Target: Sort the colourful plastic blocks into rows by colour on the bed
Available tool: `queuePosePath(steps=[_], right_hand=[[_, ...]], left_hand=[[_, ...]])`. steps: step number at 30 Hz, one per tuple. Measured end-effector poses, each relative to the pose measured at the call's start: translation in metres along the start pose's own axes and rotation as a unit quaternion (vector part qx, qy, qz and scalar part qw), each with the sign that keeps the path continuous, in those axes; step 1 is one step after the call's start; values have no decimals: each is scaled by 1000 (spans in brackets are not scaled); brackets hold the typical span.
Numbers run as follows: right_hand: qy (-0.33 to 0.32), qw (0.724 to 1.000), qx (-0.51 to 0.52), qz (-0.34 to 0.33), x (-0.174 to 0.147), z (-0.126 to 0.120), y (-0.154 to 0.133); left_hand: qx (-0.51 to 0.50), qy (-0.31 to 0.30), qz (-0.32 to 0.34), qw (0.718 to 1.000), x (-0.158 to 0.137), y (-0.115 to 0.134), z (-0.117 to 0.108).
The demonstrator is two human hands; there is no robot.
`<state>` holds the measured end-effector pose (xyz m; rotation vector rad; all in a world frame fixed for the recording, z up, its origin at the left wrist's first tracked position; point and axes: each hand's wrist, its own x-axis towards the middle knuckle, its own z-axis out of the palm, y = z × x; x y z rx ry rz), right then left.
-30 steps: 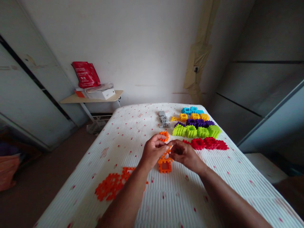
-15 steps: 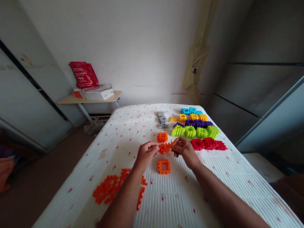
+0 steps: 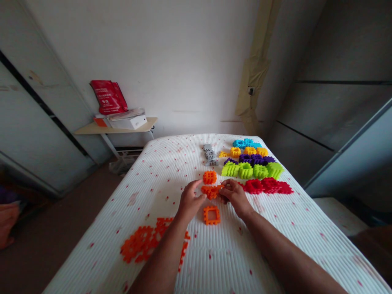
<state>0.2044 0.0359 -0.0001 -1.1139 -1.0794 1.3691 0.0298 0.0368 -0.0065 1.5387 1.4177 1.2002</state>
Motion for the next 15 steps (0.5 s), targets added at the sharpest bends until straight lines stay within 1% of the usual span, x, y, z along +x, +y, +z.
queuePosePath(steps=[5,9,15], right_hand=[[3,1000,-10,6,-2,2,4],[10,1000,-17,8,-4,5,5],[-5,1000,-21,4,-5,5,7]], left_hand=[[89,-40,29,995,-2,-6,4],[116,-49,45,991,-3,-4,6],[153,-64,48,985,-6,5,9]])
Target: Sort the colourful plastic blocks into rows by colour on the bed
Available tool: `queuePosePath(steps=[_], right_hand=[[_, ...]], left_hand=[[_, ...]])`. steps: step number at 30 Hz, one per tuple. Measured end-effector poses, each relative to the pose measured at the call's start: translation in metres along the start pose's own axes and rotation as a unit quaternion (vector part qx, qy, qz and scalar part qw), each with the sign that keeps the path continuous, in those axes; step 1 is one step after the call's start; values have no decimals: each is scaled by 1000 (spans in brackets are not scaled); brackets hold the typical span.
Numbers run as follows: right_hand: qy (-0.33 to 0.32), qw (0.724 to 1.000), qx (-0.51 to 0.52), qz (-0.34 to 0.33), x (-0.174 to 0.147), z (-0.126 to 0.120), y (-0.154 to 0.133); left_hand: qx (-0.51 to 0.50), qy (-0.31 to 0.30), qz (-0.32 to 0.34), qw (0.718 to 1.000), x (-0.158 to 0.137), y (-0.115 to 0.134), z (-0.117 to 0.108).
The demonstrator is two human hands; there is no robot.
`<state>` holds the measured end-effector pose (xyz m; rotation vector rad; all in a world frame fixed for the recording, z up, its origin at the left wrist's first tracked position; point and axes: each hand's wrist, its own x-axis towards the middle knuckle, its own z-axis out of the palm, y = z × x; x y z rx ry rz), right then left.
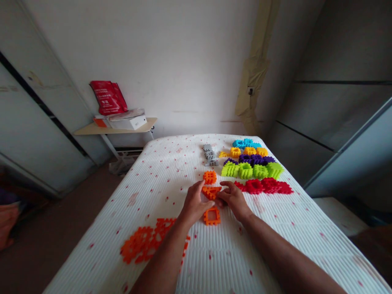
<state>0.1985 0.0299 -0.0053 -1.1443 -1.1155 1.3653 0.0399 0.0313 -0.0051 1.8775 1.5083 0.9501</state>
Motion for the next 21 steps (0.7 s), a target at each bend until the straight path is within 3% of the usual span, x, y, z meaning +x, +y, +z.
queuePosePath(steps=[21], right_hand=[[27,1000,-5,-1,0,4,8]], left_hand=[[-5,-4,20,1000,-1,0,4]])
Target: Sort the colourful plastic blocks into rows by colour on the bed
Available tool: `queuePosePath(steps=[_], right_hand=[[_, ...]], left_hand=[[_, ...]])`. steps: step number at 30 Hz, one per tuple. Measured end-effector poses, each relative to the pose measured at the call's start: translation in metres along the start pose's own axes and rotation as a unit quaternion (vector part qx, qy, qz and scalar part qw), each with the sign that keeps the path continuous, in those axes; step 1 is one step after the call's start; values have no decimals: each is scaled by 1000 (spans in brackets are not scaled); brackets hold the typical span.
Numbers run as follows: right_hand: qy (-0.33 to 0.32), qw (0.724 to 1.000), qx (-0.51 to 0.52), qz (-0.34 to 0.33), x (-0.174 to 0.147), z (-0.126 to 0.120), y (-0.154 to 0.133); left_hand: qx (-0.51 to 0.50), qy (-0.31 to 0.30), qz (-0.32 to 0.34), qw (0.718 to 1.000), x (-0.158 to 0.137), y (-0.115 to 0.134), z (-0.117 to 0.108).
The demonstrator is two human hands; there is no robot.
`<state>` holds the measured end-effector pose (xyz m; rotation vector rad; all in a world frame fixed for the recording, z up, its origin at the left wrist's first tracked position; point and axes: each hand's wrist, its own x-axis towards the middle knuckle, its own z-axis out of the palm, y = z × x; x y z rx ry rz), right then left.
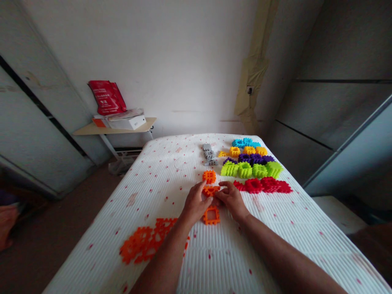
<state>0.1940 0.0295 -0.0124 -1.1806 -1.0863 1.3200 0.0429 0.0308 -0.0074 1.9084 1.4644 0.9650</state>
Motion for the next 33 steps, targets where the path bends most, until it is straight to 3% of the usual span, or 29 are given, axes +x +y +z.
queuePosePath(steps=[26,30,33], right_hand=[[-5,1000,-16,1,4,0,5],[3,1000,-16,2,1,-5,3],[23,999,-37,2,-2,-11,-2]], left_hand=[[-14,9,-8,1000,-1,1,1],[-7,25,9,1000,-4,13,-16],[27,42,24,999,-13,24,-48]])
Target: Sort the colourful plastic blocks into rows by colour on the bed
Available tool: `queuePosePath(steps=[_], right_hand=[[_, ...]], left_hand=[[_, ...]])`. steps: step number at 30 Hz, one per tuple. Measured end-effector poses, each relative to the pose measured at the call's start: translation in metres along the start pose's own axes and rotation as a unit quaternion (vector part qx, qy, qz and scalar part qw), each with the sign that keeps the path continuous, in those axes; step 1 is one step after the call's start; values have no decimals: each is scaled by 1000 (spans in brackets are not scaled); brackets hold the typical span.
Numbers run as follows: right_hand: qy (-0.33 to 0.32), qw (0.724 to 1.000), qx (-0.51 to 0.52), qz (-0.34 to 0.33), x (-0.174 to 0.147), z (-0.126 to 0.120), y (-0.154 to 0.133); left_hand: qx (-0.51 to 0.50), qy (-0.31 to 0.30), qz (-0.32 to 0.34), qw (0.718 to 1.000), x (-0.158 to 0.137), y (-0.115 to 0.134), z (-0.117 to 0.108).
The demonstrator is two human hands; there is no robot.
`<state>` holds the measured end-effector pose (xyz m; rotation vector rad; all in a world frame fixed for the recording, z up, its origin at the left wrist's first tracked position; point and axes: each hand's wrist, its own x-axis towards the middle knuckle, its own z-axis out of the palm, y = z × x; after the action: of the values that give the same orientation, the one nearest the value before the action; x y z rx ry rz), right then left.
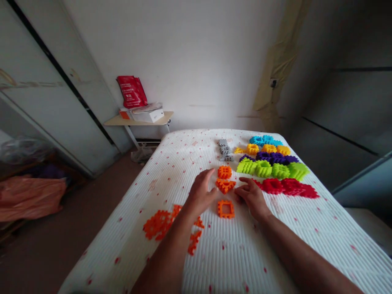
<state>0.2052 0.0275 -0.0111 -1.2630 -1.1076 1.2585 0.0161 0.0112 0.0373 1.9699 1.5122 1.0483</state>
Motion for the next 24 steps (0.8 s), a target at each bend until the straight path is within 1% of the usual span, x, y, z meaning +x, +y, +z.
queuePosePath(steps=[2,5,6,8,10,12,16,20,24], right_hand=[[17,1000,-10,-12,-2,-3,-4],[22,999,-3,-47,-7,-5,-12],[18,998,6,-60,-9,-4,-14],[7,996,25,-81,-12,-1,-19],[-6,995,37,-94,-16,2,-22],[-15,994,36,-103,-20,6,-24],[-19,993,14,-115,-25,9,-26],[-6,992,7,-125,-24,5,-28],[16,991,9,-134,-20,-2,-30]], left_hand=[[27,-14,-3,1000,-10,0,-27],[85,-37,-27,995,-30,-13,-62],[114,-38,-36,992,-38,-21,-70],[166,-71,-48,982,-52,-36,-79],[207,-114,-63,970,-64,-50,-80],[238,-137,-73,959,-71,-59,-76],[268,-141,-75,950,-70,-61,-67],[276,-140,-87,947,-62,-57,-65],[238,-127,-84,959,-55,-55,-69]])
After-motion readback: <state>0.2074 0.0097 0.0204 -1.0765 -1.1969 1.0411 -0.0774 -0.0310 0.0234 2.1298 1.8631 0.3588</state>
